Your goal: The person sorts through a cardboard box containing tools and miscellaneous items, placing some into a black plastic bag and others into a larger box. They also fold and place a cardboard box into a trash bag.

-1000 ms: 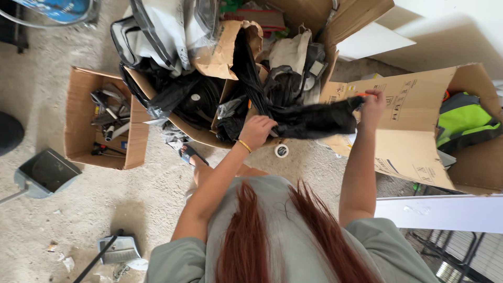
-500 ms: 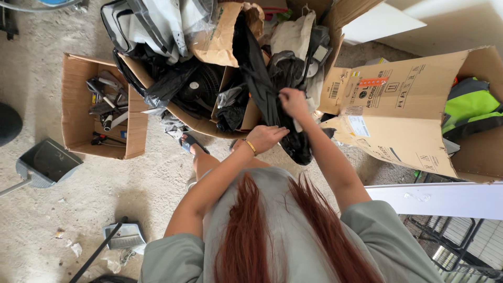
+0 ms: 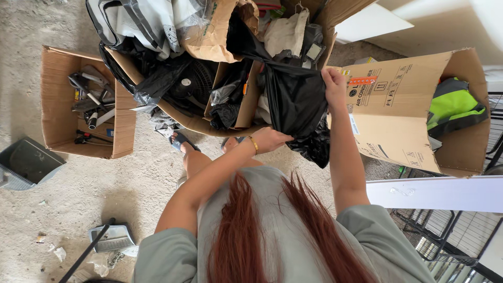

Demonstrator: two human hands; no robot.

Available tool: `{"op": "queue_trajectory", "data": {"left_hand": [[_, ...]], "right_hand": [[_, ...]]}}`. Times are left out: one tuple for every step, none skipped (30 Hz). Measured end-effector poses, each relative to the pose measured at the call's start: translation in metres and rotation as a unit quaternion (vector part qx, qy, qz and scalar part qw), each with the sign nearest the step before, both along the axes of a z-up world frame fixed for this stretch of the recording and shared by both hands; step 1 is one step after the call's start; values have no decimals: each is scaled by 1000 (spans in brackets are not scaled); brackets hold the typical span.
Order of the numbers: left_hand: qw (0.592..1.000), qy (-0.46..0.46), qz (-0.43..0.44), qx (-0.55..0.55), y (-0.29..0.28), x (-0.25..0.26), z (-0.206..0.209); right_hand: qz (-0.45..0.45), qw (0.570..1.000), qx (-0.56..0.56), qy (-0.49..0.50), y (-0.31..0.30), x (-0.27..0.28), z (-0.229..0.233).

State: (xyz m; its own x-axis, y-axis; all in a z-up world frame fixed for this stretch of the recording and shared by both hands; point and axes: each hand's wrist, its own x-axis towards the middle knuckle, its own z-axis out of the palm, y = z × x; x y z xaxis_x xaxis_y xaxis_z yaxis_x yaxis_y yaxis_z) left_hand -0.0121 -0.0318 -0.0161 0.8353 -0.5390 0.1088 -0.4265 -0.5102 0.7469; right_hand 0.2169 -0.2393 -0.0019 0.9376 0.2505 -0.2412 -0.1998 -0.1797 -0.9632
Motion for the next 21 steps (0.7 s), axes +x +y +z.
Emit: {"op": "queue_trajectory", "data": {"left_hand": [[1000,18,-10,-8,-1,5,4],[999,8,-21,-26,2,9,9],[999,-2,-33,-43,9,15,15],[997,-11,-44,-60,16,23,23],[998,52,6,-40,22,30,31],[992,115,55,-18,28,38,38],[981,87,169,-47,34,46,44],[955,57,281,-75,41,55,47],[931,-43,357,-69,50,65,46],[891,-145,425,-62,60,77,40],[891,-136,434,-20,70,86,31],[888,-126,441,21,82,90,19],[906,-65,419,4,92,94,4],[919,-4,394,-14,102,97,-10],[928,57,366,-31,110,100,-22],[926,48,375,-4,114,105,-31],[923,38,383,24,118,109,-37],[919,29,390,51,119,112,-39],[926,-34,375,35,121,112,-37],[929,-97,358,19,124,111,-32],[927,-163,338,4,128,112,-26]], "right_hand": [[3,999,25,28,-5,-4,10],[37,999,-10,8,-7,-9,19],[69,997,-46,-12,-8,-14,28],[100,991,-81,-32,-9,-19,39],[130,985,-101,-55,-8,-28,49],[159,977,-120,-77,-5,-38,60],[190,967,-136,-100,2,-49,69],[216,955,-154,-132,11,-62,79],[241,942,-172,-161,20,-77,87],[254,934,-173,-184,29,-89,94],[269,924,-175,-207,35,-98,101],[284,914,-176,-230,39,-105,106],[277,914,-188,-228,40,-105,110],[271,914,-200,-225,40,-105,112],[263,914,-212,-223,39,-105,111],[249,919,-221,-211,35,-104,109],[235,923,-230,-198,27,-101,106],[221,927,-238,-185,20,-99,101],[222,931,-233,-174,13,-98,95],[224,933,-228,-163,6,-97,90],[224,936,-221,-156,2,-93,85]]}}
